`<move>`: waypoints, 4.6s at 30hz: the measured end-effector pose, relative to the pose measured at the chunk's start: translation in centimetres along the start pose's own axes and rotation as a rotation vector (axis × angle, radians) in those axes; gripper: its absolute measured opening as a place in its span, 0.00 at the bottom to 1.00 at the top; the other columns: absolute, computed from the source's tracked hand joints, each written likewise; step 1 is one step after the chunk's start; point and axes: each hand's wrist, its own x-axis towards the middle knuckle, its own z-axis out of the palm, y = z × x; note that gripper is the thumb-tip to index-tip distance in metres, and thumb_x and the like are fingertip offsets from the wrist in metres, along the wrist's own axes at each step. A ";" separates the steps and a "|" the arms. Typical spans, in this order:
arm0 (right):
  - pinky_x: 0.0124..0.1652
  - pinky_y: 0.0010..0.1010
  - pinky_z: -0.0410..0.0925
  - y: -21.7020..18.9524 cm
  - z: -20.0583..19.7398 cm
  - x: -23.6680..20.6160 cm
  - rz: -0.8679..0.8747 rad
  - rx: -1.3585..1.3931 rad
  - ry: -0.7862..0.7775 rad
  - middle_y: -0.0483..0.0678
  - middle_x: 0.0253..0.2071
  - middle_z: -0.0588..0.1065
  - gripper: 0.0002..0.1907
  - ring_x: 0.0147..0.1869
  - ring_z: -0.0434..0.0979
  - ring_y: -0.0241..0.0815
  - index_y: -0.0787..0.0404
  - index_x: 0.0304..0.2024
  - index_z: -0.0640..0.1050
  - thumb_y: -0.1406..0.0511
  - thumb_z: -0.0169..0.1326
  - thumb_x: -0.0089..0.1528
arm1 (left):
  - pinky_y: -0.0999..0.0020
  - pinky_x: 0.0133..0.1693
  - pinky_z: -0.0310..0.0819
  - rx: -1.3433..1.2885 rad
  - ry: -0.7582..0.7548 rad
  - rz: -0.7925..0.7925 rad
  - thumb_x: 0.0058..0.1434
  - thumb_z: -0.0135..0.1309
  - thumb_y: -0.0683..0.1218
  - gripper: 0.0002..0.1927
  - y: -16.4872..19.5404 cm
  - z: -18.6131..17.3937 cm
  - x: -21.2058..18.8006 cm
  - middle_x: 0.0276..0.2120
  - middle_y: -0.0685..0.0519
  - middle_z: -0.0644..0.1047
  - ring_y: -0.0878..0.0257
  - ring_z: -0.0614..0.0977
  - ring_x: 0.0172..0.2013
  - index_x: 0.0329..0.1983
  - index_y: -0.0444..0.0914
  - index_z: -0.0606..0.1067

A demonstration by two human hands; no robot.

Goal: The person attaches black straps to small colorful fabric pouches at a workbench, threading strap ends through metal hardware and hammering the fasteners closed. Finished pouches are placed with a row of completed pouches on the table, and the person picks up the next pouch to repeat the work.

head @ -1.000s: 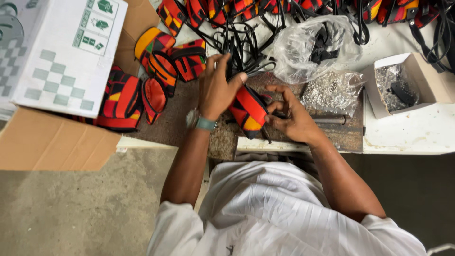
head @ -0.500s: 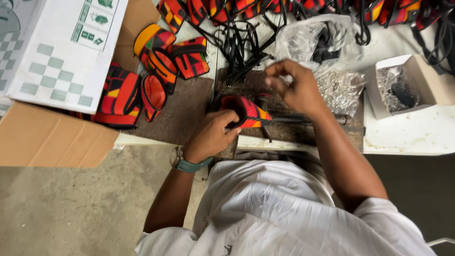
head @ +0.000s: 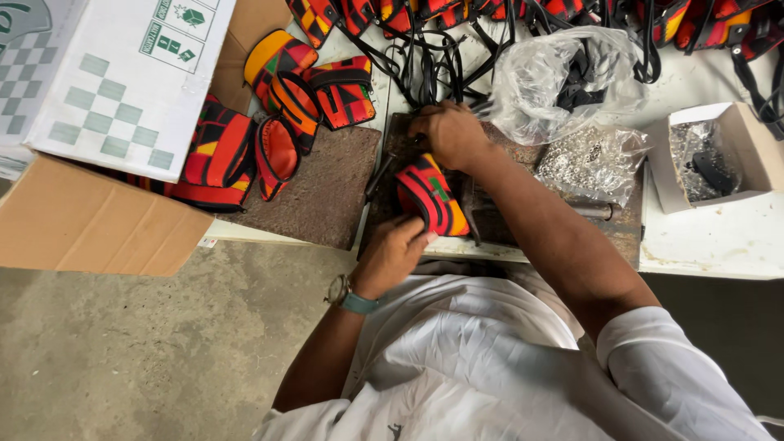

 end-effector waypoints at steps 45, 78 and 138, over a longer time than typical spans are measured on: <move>0.49 0.38 0.80 1.9 -10.5 -12.8 0.203 2.099 1.010 0.54 0.51 0.78 0.11 0.55 0.83 0.47 0.60 0.51 0.73 0.75 0.56 0.69 | 0.60 0.57 0.76 -0.989 0.136 -0.035 0.73 0.47 0.57 0.21 5.0 4.4 14.1 0.55 0.55 0.76 0.66 0.77 0.56 0.57 0.37 0.74; 0.41 0.24 0.73 -5.4 -15.2 -18.5 0.334 0.901 0.319 0.45 0.37 0.82 0.09 0.41 0.79 0.29 0.64 0.46 0.83 0.71 0.60 0.64 | 0.65 0.36 0.78 -0.269 0.073 0.042 0.61 0.62 0.42 0.11 9.5 3.2 8.0 0.35 0.46 0.81 0.55 0.85 0.35 0.45 0.36 0.76; 0.49 0.30 0.74 -0.9 -11.3 -18.3 0.116 0.693 0.464 0.51 0.44 0.80 0.12 0.50 0.82 0.40 0.66 0.41 0.81 0.74 0.69 0.56 | 0.64 0.45 0.83 -1.120 0.208 -0.233 0.68 0.57 0.35 0.07 1.6 8.3 9.4 0.42 0.47 0.81 0.63 0.83 0.41 0.48 0.30 0.78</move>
